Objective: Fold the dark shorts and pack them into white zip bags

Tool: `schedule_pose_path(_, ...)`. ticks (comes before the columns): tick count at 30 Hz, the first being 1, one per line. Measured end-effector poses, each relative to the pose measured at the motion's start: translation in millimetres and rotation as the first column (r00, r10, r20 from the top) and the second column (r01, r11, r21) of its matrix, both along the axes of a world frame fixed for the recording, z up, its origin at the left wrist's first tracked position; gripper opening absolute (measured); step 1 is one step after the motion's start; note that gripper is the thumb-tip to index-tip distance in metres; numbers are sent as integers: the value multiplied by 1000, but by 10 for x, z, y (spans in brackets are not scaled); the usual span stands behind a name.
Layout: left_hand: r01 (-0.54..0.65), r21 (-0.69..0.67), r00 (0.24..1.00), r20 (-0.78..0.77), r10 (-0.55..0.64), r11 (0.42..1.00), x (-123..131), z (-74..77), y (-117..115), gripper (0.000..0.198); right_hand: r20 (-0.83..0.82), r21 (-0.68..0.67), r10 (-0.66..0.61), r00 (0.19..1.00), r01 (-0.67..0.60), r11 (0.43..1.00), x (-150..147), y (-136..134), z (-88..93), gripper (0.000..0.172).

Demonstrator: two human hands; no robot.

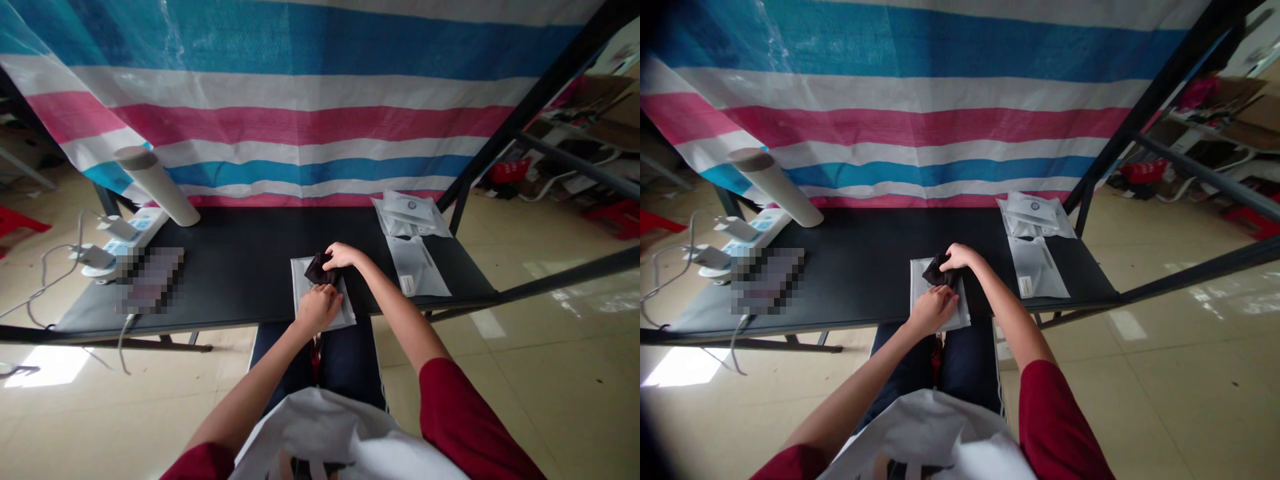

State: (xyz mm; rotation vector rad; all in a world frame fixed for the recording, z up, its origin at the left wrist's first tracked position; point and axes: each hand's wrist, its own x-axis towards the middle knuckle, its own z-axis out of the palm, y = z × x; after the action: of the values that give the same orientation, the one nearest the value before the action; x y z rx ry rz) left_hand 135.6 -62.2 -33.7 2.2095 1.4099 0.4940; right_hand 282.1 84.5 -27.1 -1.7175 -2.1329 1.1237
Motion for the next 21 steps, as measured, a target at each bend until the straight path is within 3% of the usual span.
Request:
schedule_pose_path(5, -84, 107, 980, -170, 102, 991, -39, 16, -20, 45, -218, -130, -112, 970, 85, 988, 218, -146, -50, 13)
schedule_pose_path(10, -121, 153, 954, -255, 158, 981, -77, -12, -35, 51, -290, 46, -233, 928, 257, 965, 419, -265, -174, 13)
schedule_pose_path(14, -134, 148, 951, -260, 170, 980, -95, -24, -40, 44, -417, 86, -284, 863, 348, 934, 521, -322, -210, 16)
schedule_pose_path(17, -134, 122, 950, -267, 162, 983, -133, 13, -18, 37, -621, 24, -299, 725, 400, 916, 542, -397, -169, 27)
schedule_pose_path(19, -123, 84, 950, -279, 142, 989, -166, 52, 15, 31, -739, -135, -390, 549, 447, 884, 512, -482, -127, 31)
schedule_pose_path(21, -104, 52, 952, -284, 114, 993, -199, 88, 59, 27, -800, -341, -493, 342, 418, 842, 442, -593, -105, 29)
